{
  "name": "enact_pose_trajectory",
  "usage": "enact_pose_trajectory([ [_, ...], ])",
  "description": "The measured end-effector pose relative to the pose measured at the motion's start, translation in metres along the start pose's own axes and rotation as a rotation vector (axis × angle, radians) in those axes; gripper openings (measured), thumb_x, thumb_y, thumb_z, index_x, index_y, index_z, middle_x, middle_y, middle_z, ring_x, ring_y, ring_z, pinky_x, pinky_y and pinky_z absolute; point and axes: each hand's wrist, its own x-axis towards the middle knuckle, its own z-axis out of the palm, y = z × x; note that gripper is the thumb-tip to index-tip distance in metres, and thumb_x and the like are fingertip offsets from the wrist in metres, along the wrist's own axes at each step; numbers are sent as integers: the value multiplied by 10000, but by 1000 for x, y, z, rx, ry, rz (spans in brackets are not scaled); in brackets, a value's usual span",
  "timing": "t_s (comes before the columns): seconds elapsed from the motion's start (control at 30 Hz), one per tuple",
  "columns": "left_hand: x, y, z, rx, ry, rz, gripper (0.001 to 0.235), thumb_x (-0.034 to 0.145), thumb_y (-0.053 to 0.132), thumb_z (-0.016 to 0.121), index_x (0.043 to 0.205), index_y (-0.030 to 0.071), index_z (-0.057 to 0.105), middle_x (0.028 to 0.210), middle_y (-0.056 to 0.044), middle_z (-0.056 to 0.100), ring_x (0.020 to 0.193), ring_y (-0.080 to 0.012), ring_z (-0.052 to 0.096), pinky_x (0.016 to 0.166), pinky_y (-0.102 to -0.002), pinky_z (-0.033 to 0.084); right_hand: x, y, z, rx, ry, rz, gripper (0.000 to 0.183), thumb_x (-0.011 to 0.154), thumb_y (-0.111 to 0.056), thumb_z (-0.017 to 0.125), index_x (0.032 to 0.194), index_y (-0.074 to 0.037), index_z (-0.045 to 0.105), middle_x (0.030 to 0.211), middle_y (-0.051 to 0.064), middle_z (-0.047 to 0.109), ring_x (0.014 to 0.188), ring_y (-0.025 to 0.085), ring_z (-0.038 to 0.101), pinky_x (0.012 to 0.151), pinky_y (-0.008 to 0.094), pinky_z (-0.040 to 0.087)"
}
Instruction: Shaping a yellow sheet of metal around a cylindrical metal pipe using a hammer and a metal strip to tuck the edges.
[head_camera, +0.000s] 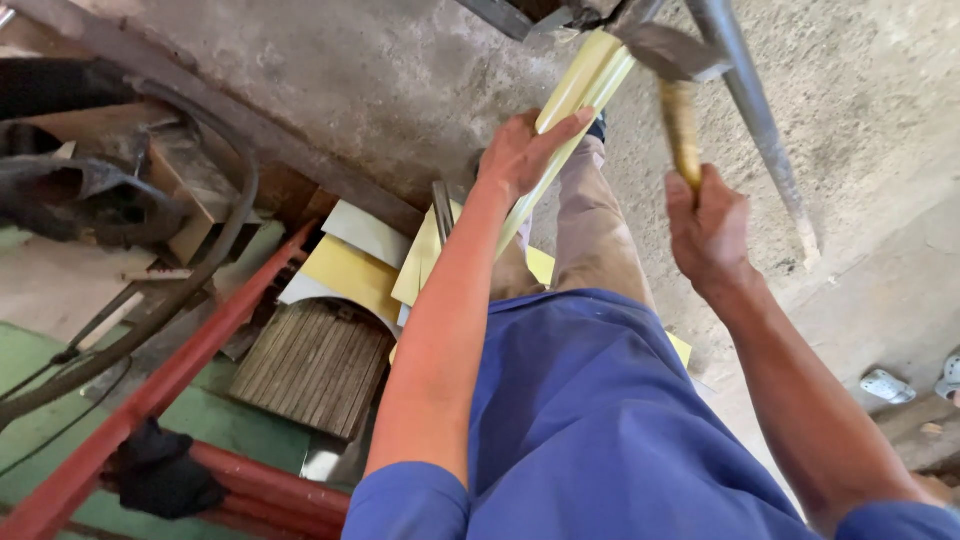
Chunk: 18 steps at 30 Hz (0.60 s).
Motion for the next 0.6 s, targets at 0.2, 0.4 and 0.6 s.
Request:
enact_pose_trajectory([
  [0.2, -5, -3, 1, -19, 3, 9, 1079, 599, 920, 507, 1285, 113, 711, 1188, -138, 757, 1114, -278, 718, 986, -432, 522, 1, 2, 0, 41, -18, 20, 361, 1150, -300, 564, 945, -5, 529, 631, 99, 549, 497, 184, 519, 436, 382, 393],
  [0.4, -2, -7, 6, -33, 14, 8, 1059, 597, 894, 532, 1298, 118, 698, 1174, -128, 763, 1092, -278, 724, 956, -426, 528, -4, -24, -23, 89, 18, -50, 374, 1175, -284, 568, 929, -5, 523, 660, 86, 548, 533, 161, 515, 459, 366, 402],
  [0.6, -5, -3, 0, -54, 31, 45, 1033, 629, 884, 540, 1285, 105, 716, 1166, -139, 769, 1089, -283, 738, 955, -415, 538, 9, 4, -13, -97, -18, -161, 371, 1182, -269, 596, 940, 1, 520, 655, 118, 538, 525, 231, 510, 490, 415, 390],
])
